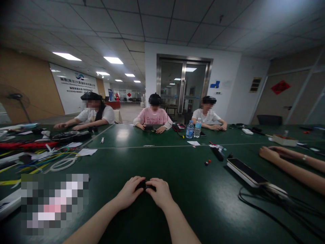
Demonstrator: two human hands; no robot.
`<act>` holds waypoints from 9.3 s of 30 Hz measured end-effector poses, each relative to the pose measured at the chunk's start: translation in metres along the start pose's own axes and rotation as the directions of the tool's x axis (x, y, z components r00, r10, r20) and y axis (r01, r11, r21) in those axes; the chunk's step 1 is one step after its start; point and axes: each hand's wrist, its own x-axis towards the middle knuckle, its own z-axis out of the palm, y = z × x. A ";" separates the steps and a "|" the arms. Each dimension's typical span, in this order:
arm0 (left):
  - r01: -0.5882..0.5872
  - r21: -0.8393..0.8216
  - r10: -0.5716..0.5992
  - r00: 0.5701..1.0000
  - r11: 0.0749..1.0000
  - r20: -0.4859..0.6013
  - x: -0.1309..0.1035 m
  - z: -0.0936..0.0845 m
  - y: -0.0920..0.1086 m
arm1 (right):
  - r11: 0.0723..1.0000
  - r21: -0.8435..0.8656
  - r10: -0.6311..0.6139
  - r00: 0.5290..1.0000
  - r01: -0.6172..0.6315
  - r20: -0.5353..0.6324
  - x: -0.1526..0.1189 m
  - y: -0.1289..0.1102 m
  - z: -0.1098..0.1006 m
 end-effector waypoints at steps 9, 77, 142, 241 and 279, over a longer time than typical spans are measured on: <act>0.012 -0.003 -0.012 1.000 1.000 -0.004 0.003 0.004 -0.006 | 0.998 -0.060 -0.018 1.000 0.018 0.001 -0.001 -0.004 0.000; -0.028 0.034 0.028 1.000 0.999 -0.007 -0.001 -0.003 0.002 | 0.988 -0.153 0.015 1.000 -0.012 0.021 -0.002 -0.011 -0.001; 0.022 0.029 -0.023 0.999 0.999 0.036 0.000 -0.005 0.001 | 0.369 0.929 0.554 0.797 0.024 -0.241 0.015 0.032 -0.024; 0.024 0.040 -0.024 1.000 0.999 0.012 -0.001 -0.004 0.002 | 1.000 -0.012 0.023 1.000 -0.023 0.000 -0.007 -0.007 -0.002; 0.000 0.050 0.000 1.000 0.999 -0.003 0.001 -0.001 -0.002 | 0.998 -0.065 -0.006 1.000 0.006 0.012 -0.004 -0.009 -0.003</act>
